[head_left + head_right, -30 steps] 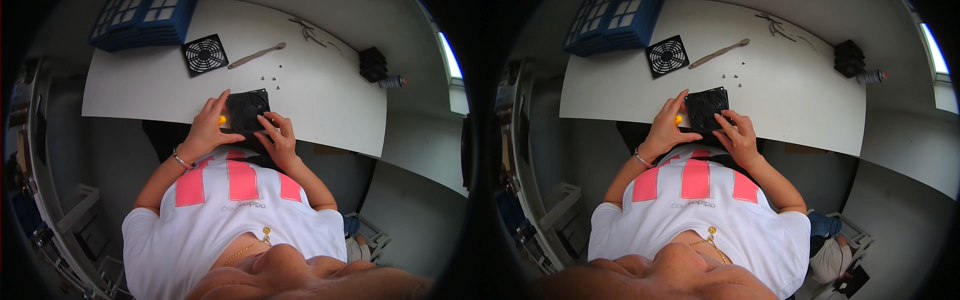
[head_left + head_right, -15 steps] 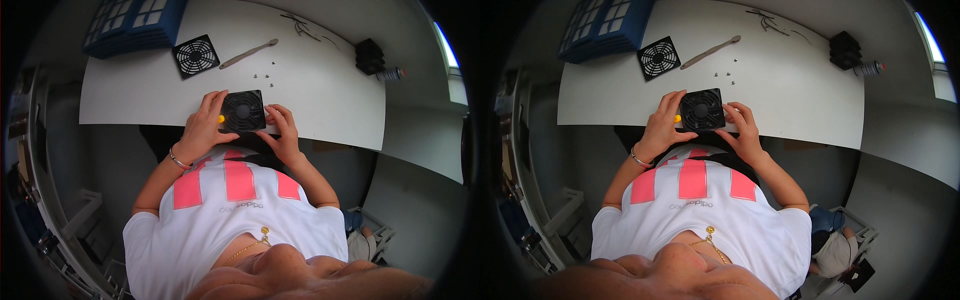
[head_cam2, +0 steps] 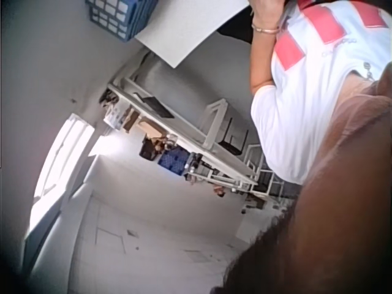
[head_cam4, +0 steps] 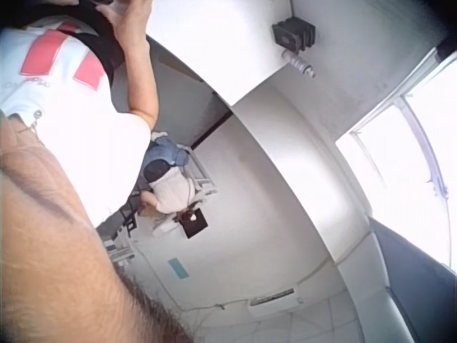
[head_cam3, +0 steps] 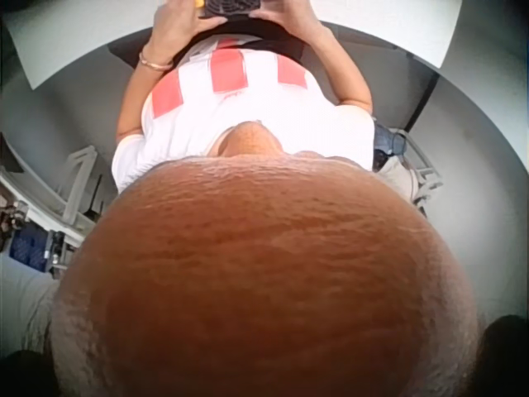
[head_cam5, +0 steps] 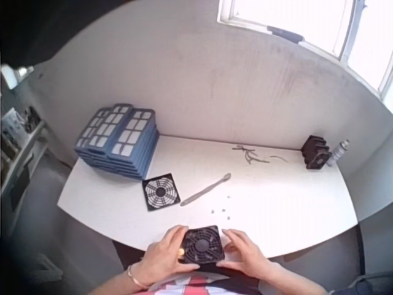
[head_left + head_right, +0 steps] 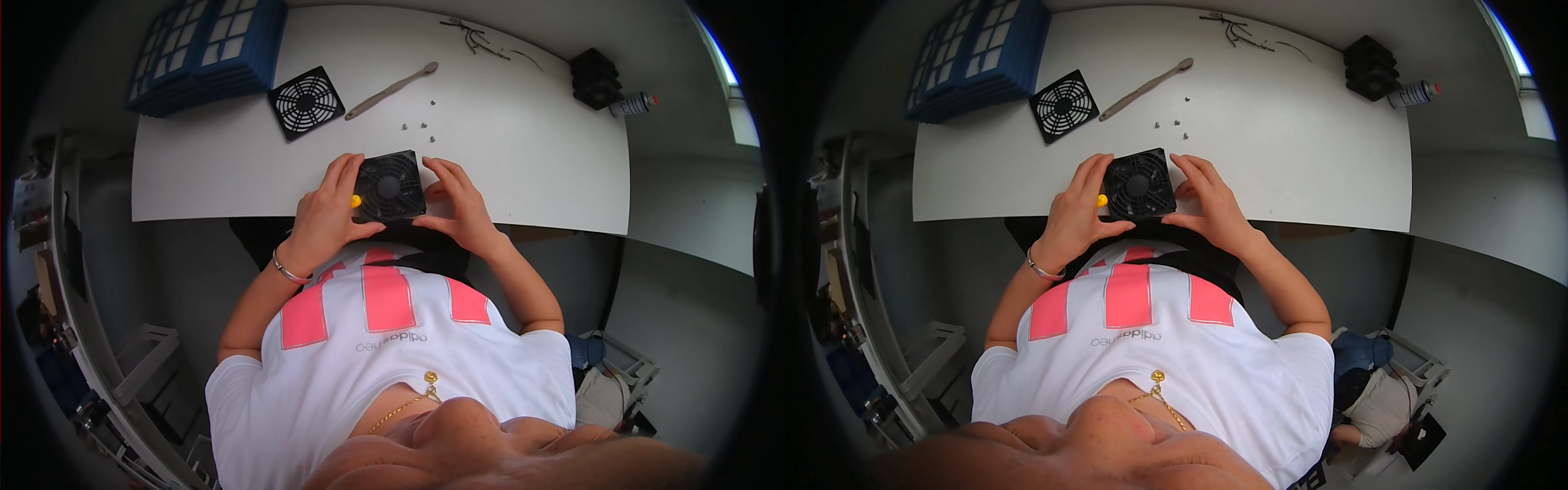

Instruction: The person disassembles a computer fan by using a screwdriver to remove screws from the housing and then lifting away the plastic grilles.

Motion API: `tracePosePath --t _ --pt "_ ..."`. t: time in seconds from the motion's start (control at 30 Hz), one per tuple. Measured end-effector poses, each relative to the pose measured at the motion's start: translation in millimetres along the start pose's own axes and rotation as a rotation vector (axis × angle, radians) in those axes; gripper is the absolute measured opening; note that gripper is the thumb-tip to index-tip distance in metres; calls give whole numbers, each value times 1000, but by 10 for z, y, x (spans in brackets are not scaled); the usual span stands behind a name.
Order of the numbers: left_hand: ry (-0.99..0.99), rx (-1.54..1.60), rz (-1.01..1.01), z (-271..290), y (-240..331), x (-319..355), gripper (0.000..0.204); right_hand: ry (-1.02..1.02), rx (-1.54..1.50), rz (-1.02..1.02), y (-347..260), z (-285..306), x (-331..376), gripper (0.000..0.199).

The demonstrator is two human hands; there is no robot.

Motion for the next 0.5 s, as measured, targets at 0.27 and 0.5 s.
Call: tracePosePath --t 0.27,0.5 --pt "49 12 -18 -7 -14 43 102 -318 -102 -99 -46 225 -379 105" --pt "24 -12 -3 3 -14 54 102 -341 -48 -13 -4 201 -371 107"
Point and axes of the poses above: each hand's wrist, its own x-axis away from the middle knuckle, its own z-axis out of the back of the hand, y = z × x, the point moved 1 cm from there along -x, towards the middle knuckle, and after that the axes turned 2 degrees about y, right-handed, at the moved point
